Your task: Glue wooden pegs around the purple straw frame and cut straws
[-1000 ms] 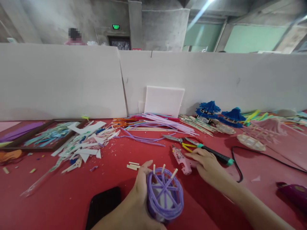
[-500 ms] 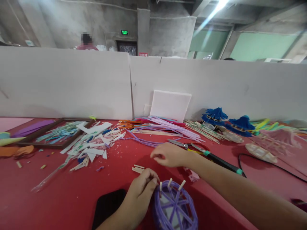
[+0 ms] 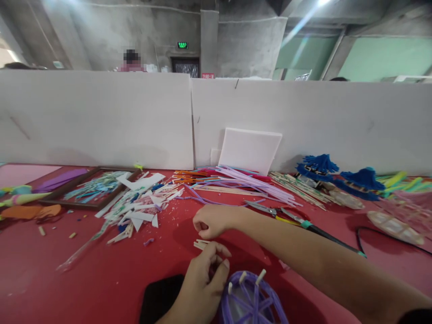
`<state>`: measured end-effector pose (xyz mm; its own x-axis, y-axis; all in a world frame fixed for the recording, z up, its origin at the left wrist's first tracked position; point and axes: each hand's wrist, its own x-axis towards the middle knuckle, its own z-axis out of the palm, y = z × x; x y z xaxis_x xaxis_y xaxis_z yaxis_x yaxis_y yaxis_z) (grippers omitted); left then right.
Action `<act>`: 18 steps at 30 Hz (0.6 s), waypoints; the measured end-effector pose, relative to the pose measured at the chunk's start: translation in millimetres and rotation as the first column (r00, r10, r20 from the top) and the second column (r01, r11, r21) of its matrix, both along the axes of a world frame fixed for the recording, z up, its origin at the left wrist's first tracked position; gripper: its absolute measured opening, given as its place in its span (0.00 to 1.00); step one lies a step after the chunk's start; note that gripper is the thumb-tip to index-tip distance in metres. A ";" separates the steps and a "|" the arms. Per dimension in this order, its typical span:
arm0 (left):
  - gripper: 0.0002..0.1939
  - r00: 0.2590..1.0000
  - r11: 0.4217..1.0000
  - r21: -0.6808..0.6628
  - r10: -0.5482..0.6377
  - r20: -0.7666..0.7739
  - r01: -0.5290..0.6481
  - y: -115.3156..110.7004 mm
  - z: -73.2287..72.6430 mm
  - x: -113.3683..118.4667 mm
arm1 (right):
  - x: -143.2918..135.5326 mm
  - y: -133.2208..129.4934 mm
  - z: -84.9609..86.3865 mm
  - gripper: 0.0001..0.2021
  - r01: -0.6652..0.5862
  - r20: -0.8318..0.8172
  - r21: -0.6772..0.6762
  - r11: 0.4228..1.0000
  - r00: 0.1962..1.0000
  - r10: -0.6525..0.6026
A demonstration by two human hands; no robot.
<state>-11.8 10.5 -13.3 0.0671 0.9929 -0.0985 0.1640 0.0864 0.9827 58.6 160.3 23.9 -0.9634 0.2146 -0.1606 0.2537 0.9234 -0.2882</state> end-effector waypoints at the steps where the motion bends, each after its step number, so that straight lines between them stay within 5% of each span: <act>1: 0.04 1.000 1.000 0.011 0.009 -0.001 -0.009 -0.1 -0.4 0.1 | -0.4 -0.5 1.1 0.07 -0.004 0.012 0.000 1.000 1.000 0.004; 13: 0.07 0.985 0.987 0.023 -0.160 0.068 0.159 -1.8 2.7 -1.0 | -3.4 -3.6 3.5 0.04 0.007 0.089 0.073 0.997 0.996 -0.013; 18: 0.06 0.972 0.979 -0.010 -0.199 0.124 0.202 -1.9 4.0 -0.3 | 12.1 0.4 9.3 0.02 0.093 -0.044 0.090 0.992 0.995 -0.089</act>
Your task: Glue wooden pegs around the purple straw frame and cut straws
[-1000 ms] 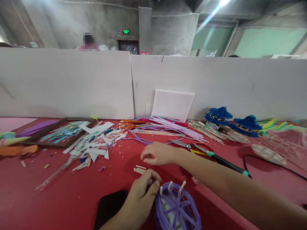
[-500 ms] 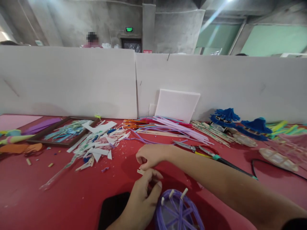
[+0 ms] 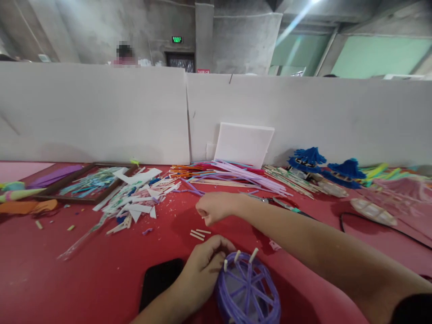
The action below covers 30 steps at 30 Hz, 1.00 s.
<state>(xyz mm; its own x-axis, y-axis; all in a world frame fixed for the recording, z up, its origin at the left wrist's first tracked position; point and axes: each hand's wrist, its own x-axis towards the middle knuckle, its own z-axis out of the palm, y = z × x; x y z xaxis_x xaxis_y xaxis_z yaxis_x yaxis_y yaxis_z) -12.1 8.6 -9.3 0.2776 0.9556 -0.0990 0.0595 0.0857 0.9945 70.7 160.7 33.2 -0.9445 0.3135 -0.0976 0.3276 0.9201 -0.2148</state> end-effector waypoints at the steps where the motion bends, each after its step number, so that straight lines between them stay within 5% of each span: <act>1: 0.06 1.000 1.000 -0.019 -0.004 0.025 0.004 0.3 0.7 0.2 | 7.3 0.1 3.3 0.03 0.028 -0.063 0.003 1.000 0.998 -0.027; 8: 0.14 0.992 0.998 -0.067 -0.006 0.125 0.014 5.5 0.7 -2.3 | 65.4 -11.2 10.2 0.05 0.247 -0.334 -0.070 0.966 0.907 -0.256; 14: 0.10 0.991 0.995 -0.094 -0.005 0.134 0.017 7.1 2.5 -2.5 | 58.7 -18.6 -9.6 0.05 0.257 -0.255 -0.092 0.962 0.928 -0.273; 21: 0.13 0.998 0.999 -0.031 0.036 0.050 -0.035 7.6 0.8 0.4 | 78.9 -23.4 13.1 0.13 0.321 -0.096 0.047 0.946 0.944 -0.316; 24: 0.12 0.988 0.983 0.142 0.126 -0.090 -0.112 8.4 6.9 -5.6 | 95.6 -33.0 16.7 0.11 0.345 0.022 0.137 0.929 0.936 -0.351; 27: 0.15 0.862 0.914 0.403 0.243 -0.445 -0.049 12.1 23.5 -22.1 | 102.8 -39.6 12.2 0.10 0.353 0.119 0.203 0.913 0.917 -0.381; 30: 0.19 0.595 0.849 0.522 0.379 -0.708 0.080 18.9 38.0 -43.1 | 102.1 -41.2 9.5 0.08 0.341 0.191 0.241 0.909 0.901 -0.389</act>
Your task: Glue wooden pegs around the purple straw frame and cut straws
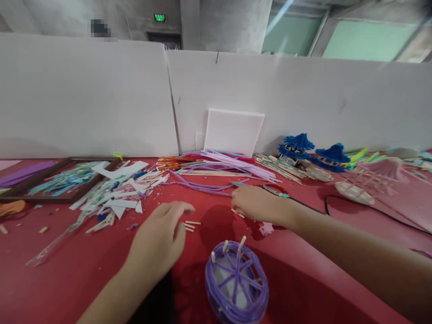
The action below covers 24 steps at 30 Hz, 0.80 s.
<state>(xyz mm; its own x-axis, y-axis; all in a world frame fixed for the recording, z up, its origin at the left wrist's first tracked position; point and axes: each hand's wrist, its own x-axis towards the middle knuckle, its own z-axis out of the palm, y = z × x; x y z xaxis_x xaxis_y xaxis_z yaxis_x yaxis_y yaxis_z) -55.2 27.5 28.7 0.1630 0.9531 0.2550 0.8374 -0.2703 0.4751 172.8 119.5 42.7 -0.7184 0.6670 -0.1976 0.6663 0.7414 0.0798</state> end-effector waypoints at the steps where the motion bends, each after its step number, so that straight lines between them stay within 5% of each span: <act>1: 0.21 0.996 1.000 0.002 0.026 -0.091 -0.026 2.2 1.6 -6.2 | -1.1 -0.1 0.5 0.07 0.002 0.018 0.009 1.000 1.000 -0.002; 5: 0.19 0.963 0.997 -0.073 -0.020 -0.269 0.000 8.7 -9.2 -22.4 | -6.6 -1.0 4.3 0.14 -0.006 0.069 0.063 0.998 0.998 0.002; 12: 0.14 0.978 0.985 -0.172 -0.067 -0.200 0.032 20.1 -23.2 -21.4 | -16.9 -1.2 -7.1 0.10 -0.013 0.097 0.080 0.997 0.995 0.006; 24: 0.13 0.972 0.967 -0.191 -0.196 -0.126 0.170 23.7 -26.9 9.0 | -67.3 13.0 -8.7 0.06 -0.128 -0.185 -0.223 0.966 0.979 0.086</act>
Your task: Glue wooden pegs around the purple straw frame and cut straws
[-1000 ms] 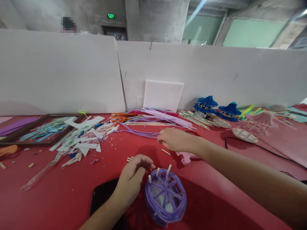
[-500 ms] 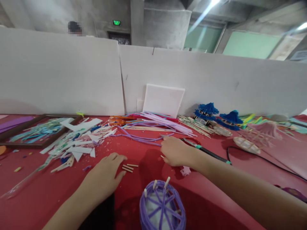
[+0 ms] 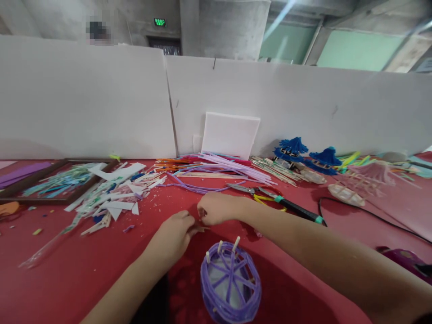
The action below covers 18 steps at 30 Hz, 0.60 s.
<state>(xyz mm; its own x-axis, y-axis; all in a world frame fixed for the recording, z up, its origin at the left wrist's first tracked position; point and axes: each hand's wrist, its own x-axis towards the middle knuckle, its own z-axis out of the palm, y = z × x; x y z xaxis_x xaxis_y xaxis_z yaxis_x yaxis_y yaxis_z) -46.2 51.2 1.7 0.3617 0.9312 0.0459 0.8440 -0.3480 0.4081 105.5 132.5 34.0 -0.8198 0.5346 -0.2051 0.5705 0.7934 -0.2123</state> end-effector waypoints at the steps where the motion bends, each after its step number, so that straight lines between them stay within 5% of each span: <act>1: 0.14 1.000 1.000 -0.002 -0.004 0.008 0.004 -1.2 -0.3 1.2 | 2.0 0.6 1.3 0.06 0.004 -0.041 -0.014 1.000 0.999 -0.004; 4: 0.14 1.000 0.999 0.040 0.017 0.019 -0.017 -7.4 3.0 3.1 | 20.5 -4.1 3.7 0.11 0.061 -0.224 -0.002 0.998 0.973 -0.060; 7: 0.15 0.991 0.995 0.078 0.053 0.126 -0.064 -18.0 10.8 3.0 | 50.3 -21.1 -2.7 0.16 0.214 -0.478 -0.031 0.976 0.855 -0.203; 9: 0.20 0.953 0.999 -0.039 0.008 0.303 0.004 -26.8 16.2 2.3 | 69.0 -37.8 -13.2 0.16 0.253 -0.764 -0.340 0.906 0.488 -0.423; 12: 0.30 0.865 0.932 -0.277 -0.069 0.498 0.233 -38.3 21.0 -0.2 | 86.6 -63.8 -32.2 0.11 0.202 -0.740 -0.593 0.779 0.242 -0.627; 15: 0.44 0.794 0.804 -0.426 -0.091 0.601 0.415 -44.1 21.0 -3.6 | 90.9 -82.2 -44.6 0.09 0.224 -0.707 -0.653 0.724 0.164 -0.688; 18: 0.54 0.744 0.781 -0.458 -0.012 0.668 0.424 -44.7 19.1 -3.7 | 90.1 -88.0 -48.0 0.08 0.228 -0.715 -0.653 0.723 0.132 -0.687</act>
